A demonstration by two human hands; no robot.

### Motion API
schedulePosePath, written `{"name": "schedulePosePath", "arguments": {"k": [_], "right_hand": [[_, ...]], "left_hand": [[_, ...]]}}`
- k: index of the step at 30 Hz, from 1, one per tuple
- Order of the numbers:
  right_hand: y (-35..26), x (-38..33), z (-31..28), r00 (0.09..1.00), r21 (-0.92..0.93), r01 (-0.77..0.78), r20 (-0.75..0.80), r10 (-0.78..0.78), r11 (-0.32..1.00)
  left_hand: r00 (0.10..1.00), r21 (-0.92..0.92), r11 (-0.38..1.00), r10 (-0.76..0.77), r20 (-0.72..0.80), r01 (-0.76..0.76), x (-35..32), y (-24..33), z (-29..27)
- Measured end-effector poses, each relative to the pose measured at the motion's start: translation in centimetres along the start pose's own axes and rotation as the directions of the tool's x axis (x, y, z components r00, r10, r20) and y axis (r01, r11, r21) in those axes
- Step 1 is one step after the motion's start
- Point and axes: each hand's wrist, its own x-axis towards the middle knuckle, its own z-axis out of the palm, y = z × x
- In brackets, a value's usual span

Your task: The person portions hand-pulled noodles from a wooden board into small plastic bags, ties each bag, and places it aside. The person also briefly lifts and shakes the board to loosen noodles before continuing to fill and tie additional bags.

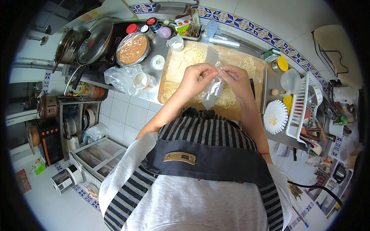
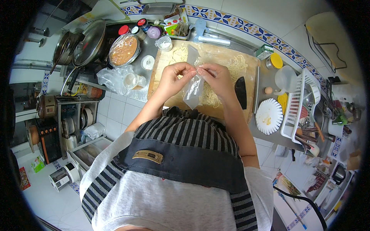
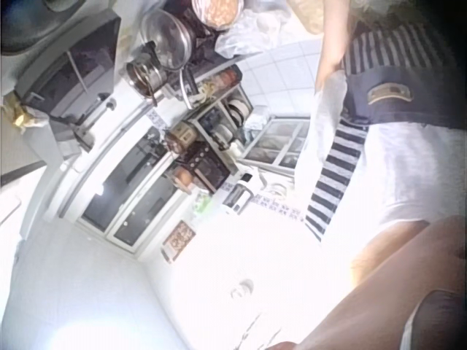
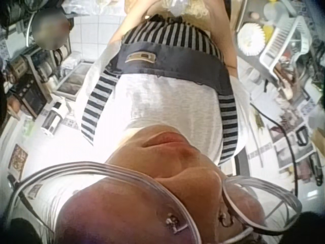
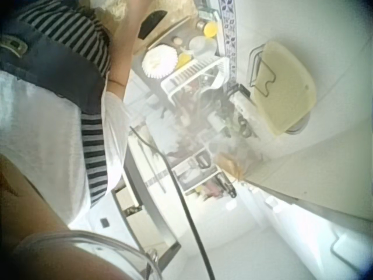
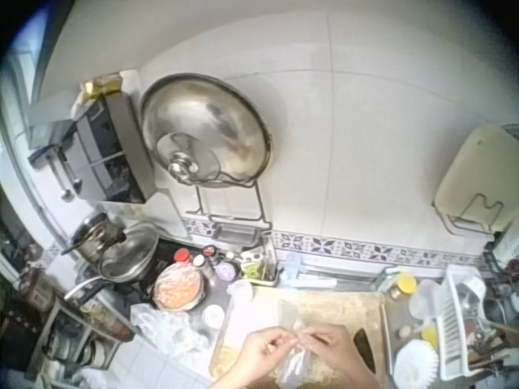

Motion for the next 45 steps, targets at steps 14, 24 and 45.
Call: {"name": "schedulePosePath", "arguments": {"k": [14,24,45], "right_hand": [[0.3,-0.4,0.7,0.992,-0.211,0.096,-0.055,-0.109,0.973],[-0.7,-1.0,0.3,0.995,0.258,-0.102,0.008,0.104,0.961],[-0.9,-2.0,0.4,0.994,-0.116,0.09,0.065,-0.083,0.989]], "left_hand": [[0.981,-0.151,0.973,-0.155,0.118,0.172,-0.2,-0.4,0.9],[0.985,-0.135,0.978,-0.15,0.089,0.161,-1.0,-0.3,0.4],[0.973,-0.185,0.956,-0.219,0.074,0.229,-1.1,2.4,0.1]]}}
